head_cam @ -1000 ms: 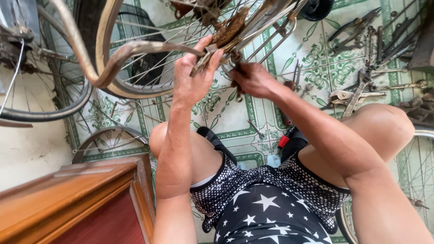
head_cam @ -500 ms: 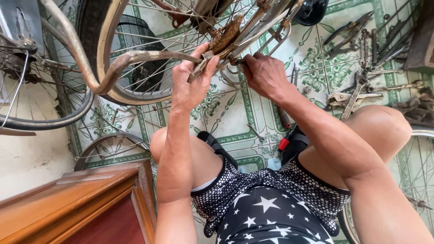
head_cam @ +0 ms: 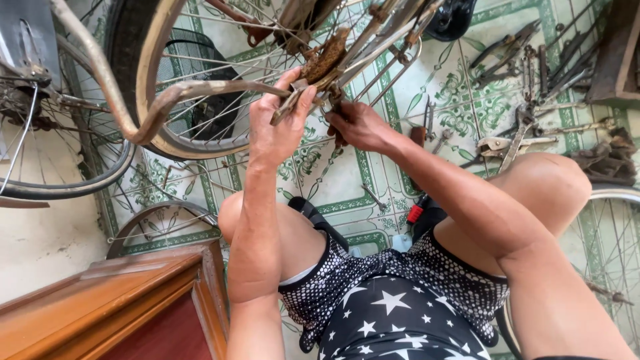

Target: The person holds a metal component by hand while loosening a bolt with a wrench on a bicycle wheel. They then remove the component and continue using the wrench to loosen another bolt on the axle.

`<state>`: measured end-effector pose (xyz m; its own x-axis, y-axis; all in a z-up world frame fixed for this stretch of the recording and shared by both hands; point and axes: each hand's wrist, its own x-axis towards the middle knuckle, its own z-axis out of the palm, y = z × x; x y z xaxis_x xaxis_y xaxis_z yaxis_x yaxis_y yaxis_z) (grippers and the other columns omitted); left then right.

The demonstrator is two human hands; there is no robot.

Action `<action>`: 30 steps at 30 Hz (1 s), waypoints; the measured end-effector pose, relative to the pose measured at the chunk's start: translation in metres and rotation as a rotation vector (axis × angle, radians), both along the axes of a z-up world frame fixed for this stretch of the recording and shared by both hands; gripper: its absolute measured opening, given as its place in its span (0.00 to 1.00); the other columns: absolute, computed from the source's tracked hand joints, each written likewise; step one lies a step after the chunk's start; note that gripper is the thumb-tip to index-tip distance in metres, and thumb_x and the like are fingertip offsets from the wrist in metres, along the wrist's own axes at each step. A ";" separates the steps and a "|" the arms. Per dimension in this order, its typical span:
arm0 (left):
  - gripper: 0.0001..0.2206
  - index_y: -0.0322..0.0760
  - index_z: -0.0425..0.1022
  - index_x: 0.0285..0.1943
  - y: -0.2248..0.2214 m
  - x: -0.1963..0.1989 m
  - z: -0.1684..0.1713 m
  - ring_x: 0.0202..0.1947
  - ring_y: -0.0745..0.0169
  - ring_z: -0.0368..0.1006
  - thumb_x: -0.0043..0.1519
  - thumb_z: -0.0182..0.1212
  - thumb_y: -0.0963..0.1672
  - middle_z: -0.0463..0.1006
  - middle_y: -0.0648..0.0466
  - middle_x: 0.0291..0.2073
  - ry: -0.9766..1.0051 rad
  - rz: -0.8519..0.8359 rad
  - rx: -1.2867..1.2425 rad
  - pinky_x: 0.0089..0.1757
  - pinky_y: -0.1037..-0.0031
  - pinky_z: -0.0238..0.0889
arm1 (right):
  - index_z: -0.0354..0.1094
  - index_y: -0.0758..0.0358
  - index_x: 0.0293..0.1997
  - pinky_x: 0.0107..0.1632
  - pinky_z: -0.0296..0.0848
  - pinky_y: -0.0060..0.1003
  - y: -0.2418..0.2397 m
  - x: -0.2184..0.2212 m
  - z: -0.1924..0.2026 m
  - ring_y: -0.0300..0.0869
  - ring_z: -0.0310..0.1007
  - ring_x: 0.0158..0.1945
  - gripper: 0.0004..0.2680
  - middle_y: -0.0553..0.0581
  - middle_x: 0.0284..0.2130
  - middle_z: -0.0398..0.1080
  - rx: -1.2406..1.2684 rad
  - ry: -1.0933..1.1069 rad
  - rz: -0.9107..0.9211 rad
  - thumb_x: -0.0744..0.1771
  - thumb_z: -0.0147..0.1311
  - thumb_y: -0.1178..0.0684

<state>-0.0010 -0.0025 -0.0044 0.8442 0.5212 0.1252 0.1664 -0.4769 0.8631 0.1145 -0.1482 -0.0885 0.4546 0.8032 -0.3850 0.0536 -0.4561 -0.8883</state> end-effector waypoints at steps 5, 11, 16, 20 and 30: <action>0.20 0.30 0.73 0.66 0.003 0.000 -0.002 0.32 0.77 0.77 0.68 0.66 0.46 0.85 0.52 0.32 -0.046 -0.028 0.047 0.37 0.79 0.71 | 0.72 0.66 0.44 0.37 0.75 0.39 -0.001 0.006 0.002 0.42 0.76 0.28 0.13 0.57 0.29 0.76 -0.161 -0.116 0.050 0.72 0.46 0.45; 0.21 0.31 0.74 0.65 0.003 -0.001 0.000 0.30 0.77 0.77 0.67 0.66 0.46 0.85 0.52 0.31 -0.024 -0.017 0.006 0.35 0.79 0.71 | 0.73 0.60 0.50 0.32 0.72 0.46 -0.020 0.023 -0.003 0.50 0.72 0.25 0.11 0.59 0.29 0.74 -0.077 -0.640 0.068 0.72 0.46 0.47; 0.21 0.31 0.74 0.65 0.003 -0.001 0.002 0.27 0.76 0.75 0.66 0.66 0.47 0.83 0.53 0.27 0.011 -0.012 0.004 0.32 0.79 0.69 | 0.74 0.60 0.46 0.30 0.70 0.49 -0.023 0.023 0.009 0.52 0.71 0.25 0.11 0.59 0.31 0.73 -0.094 -0.814 0.048 0.72 0.50 0.45; 0.21 0.31 0.74 0.65 0.004 0.000 0.001 0.28 0.77 0.77 0.67 0.66 0.48 0.84 0.55 0.28 -0.027 -0.031 0.041 0.33 0.79 0.70 | 0.74 0.61 0.45 0.30 0.70 0.50 -0.022 0.024 0.018 0.52 0.71 0.27 0.11 0.60 0.29 0.72 -0.140 -0.928 0.067 0.72 0.49 0.45; 0.18 0.31 0.77 0.60 0.001 0.002 -0.002 0.26 0.70 0.78 0.64 0.68 0.46 0.80 0.45 0.25 -0.140 0.030 0.200 0.33 0.73 0.70 | 0.72 0.62 0.46 0.40 0.76 0.46 -0.002 0.009 -0.009 0.52 0.77 0.35 0.12 0.63 0.35 0.77 -0.143 -0.256 0.067 0.72 0.46 0.44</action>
